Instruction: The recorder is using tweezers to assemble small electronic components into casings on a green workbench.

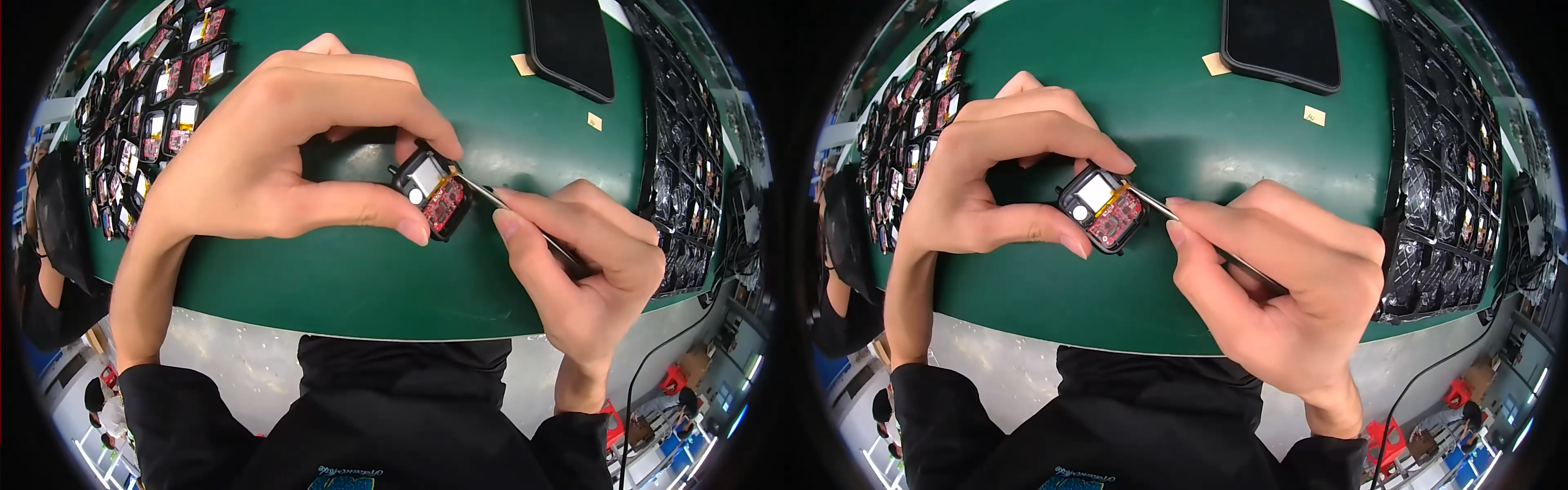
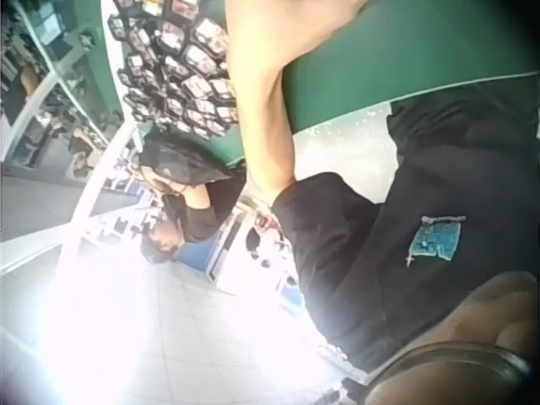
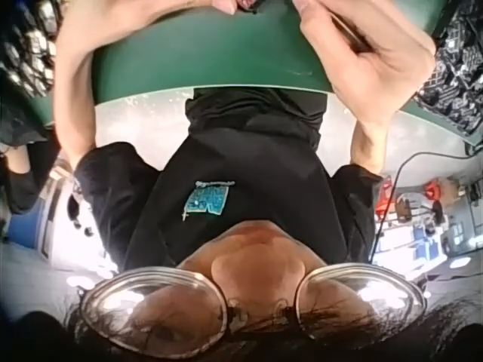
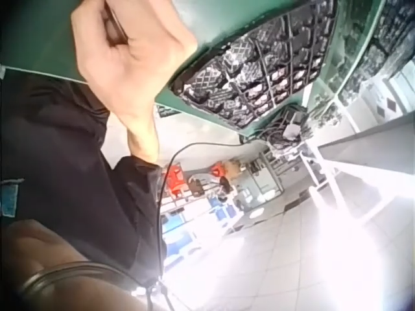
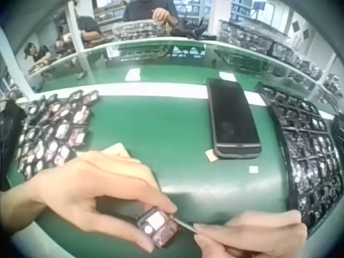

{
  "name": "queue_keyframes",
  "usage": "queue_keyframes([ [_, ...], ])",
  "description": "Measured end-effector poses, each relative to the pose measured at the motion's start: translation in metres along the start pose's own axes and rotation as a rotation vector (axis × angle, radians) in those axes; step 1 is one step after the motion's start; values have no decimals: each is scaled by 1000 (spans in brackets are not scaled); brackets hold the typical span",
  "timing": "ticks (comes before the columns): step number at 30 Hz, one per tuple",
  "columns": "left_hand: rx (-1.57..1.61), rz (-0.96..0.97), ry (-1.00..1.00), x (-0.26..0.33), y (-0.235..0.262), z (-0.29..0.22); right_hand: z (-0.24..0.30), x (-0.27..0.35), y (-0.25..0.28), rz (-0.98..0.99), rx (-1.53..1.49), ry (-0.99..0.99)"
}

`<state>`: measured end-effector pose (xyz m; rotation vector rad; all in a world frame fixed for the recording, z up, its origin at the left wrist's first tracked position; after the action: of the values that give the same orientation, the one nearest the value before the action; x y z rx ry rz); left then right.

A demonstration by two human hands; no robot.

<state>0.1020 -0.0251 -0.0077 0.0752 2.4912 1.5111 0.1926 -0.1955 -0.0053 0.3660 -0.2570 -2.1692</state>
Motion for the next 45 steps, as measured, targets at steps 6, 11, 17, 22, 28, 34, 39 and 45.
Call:
queue_keyframes([
  [6, 15, -29, -34, 0, -2, -2, -1, 0, 0, -2, -19, 14],
  [11, 24, -19, -24, 0, -1, -2, 0, 0, 0, -4, 1, 8],
  [17, 39, -9, -40, 0, -3, -1, -2, 0, -1, -6, -26, -3],
  [22, 37, 10, -36, -1, -3, -2, -2, 0, 0, 7, -23, -1],
  [28, 15, 32, -38, -1, -1, -2, 0, 0, 1, 9, -30, -9],
  [34, -29, 69, -25, -3, -1, -2, -1, 0, 2, -7, -25, -9],
  [39, -49, 63, -28, -2, 0, -4, -3, 0, 1, -24, -75, -22],
  [45, -23, 46, -33, -2, -1, -4, -4, 0, 0, -15, -39, -42],
])
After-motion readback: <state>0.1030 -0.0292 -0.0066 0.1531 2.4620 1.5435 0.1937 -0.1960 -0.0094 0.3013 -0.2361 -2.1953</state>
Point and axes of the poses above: each hand's wrist, its own x-axis away from the middle knuckle, its own y-axis out of the back of the hand, z = x × y, the point moved 9 cm from there along -x, towards the middle knuckle, and after that the axes turned 15 degrees about -x, right-handed, at the moved point
